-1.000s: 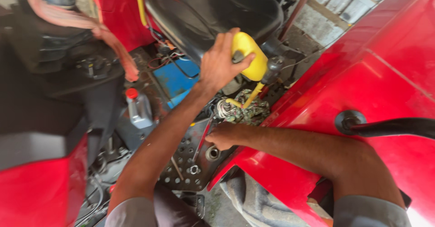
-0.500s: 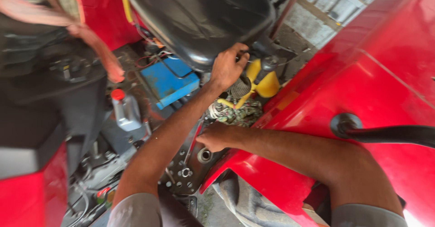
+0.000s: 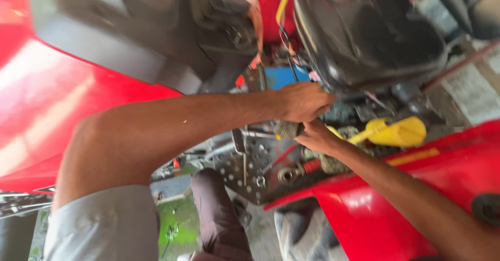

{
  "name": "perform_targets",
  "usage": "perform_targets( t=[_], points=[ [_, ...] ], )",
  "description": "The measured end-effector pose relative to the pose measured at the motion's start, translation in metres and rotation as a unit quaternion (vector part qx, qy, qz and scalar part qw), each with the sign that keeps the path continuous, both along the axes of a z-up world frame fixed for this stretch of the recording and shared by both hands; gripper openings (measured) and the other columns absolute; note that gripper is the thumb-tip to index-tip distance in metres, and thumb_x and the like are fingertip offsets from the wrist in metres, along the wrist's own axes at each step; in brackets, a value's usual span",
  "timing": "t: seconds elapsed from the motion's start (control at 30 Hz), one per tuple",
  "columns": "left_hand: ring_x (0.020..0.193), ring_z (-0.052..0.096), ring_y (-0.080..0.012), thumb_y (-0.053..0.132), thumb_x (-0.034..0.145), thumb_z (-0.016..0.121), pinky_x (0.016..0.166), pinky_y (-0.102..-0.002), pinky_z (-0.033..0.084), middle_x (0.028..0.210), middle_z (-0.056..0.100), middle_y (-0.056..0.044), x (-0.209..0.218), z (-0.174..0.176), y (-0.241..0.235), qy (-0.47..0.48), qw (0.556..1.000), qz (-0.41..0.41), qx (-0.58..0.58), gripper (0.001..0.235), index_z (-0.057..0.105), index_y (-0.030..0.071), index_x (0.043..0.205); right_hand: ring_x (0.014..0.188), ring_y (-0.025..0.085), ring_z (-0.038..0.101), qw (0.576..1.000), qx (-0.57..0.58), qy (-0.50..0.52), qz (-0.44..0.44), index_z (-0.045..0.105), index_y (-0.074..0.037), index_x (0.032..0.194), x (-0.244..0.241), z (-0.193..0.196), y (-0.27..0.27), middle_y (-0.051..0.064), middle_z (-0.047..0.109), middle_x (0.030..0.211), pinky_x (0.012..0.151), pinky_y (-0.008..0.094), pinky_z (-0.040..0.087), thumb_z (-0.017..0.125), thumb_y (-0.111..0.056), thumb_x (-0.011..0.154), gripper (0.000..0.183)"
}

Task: The person manipulates wires, fuses, and components in the engine and dashboard area of a red tractor, using a funnel to pour fluid and wiping parts with a cloth.

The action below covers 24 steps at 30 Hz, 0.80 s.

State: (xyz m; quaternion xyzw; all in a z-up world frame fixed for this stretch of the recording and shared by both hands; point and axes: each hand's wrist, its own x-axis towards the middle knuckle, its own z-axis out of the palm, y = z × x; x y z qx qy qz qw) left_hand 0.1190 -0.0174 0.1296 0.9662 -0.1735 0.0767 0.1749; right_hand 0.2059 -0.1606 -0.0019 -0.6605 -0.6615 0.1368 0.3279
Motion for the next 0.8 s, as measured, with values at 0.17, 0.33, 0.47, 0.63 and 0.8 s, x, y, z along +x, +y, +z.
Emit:
perform_targets(
  t=[0.17, 0.33, 0.47, 0.63, 0.8],
  points=[
    [0.096, 0.066, -0.0390, 0.009, 0.092, 0.062, 0.080, -0.050, 0.053, 0.098, 0.065, -0.018, -0.027, 0.014, 0.026, -0.088, 0.991, 0.001, -0.104, 0.012, 0.060, 0.001, 0.101, 0.101, 0.019, 0.068, 0.944, 0.000, 0.326, -0.054, 0.060, 0.003, 0.121, -0.013, 0.050, 0.012, 0.010, 0.070, 0.111, 0.078, 0.038, 0.060, 0.067, -0.006, 0.084, 0.039],
    [0.100, 0.066, -0.0370, 0.004, 0.086, 0.066, 0.084, -0.048, 0.054, 0.102, 0.063, -0.016, -0.008, 0.027, 0.041, -0.089, 0.994, -0.058, -0.027, 0.015, 0.062, 0.001, 0.101, 0.078, 0.014, 0.069, 0.928, 0.042, 0.338, -0.151, 0.063, 0.001, 0.120, 0.002, 0.061, 0.011, 0.009, 0.072, 0.100, 0.061, 0.027, 0.058, 0.054, 0.001, 0.089, 0.032],
    [0.101, 0.067, -0.0384, -0.001, 0.072, 0.069, 0.084, -0.048, 0.056, 0.103, 0.066, -0.019, 0.014, 0.053, 0.067, -0.025, 0.984, -0.095, 0.151, 0.028, 0.067, 0.000, 0.100, 0.070, 0.013, 0.066, 0.928, 0.071, 0.295, -0.216, 0.067, 0.003, 0.119, 0.030, 0.063, 0.006, 0.013, 0.073, 0.090, 0.058, 0.027, 0.051, 0.052, 0.006, 0.092, 0.032],
    [0.094, 0.072, -0.0397, 0.003, 0.080, 0.068, 0.081, -0.049, 0.058, 0.095, 0.072, -0.021, 0.020, 0.061, 0.100, 0.104, 0.955, -0.051, 0.274, 0.021, 0.071, 0.002, 0.101, 0.066, 0.011, 0.067, 0.900, 0.064, 0.309, -0.302, 0.064, -0.002, 0.122, 0.031, 0.063, 0.003, 0.010, 0.074, 0.089, 0.054, 0.026, 0.050, 0.049, 0.005, 0.090, 0.036],
    [0.090, 0.072, -0.0398, 0.006, 0.082, 0.066, 0.076, -0.050, 0.059, 0.092, 0.073, -0.019, 0.003, 0.045, 0.083, 0.184, 0.945, -0.082, 0.257, 0.018, 0.073, 0.006, 0.099, 0.067, 0.010, 0.061, 0.906, 0.096, 0.284, -0.299, 0.067, -0.001, 0.118, 0.023, 0.063, 0.003, 0.006, 0.071, 0.089, 0.056, 0.026, 0.048, 0.058, -0.001, 0.092, 0.028]
  ],
)
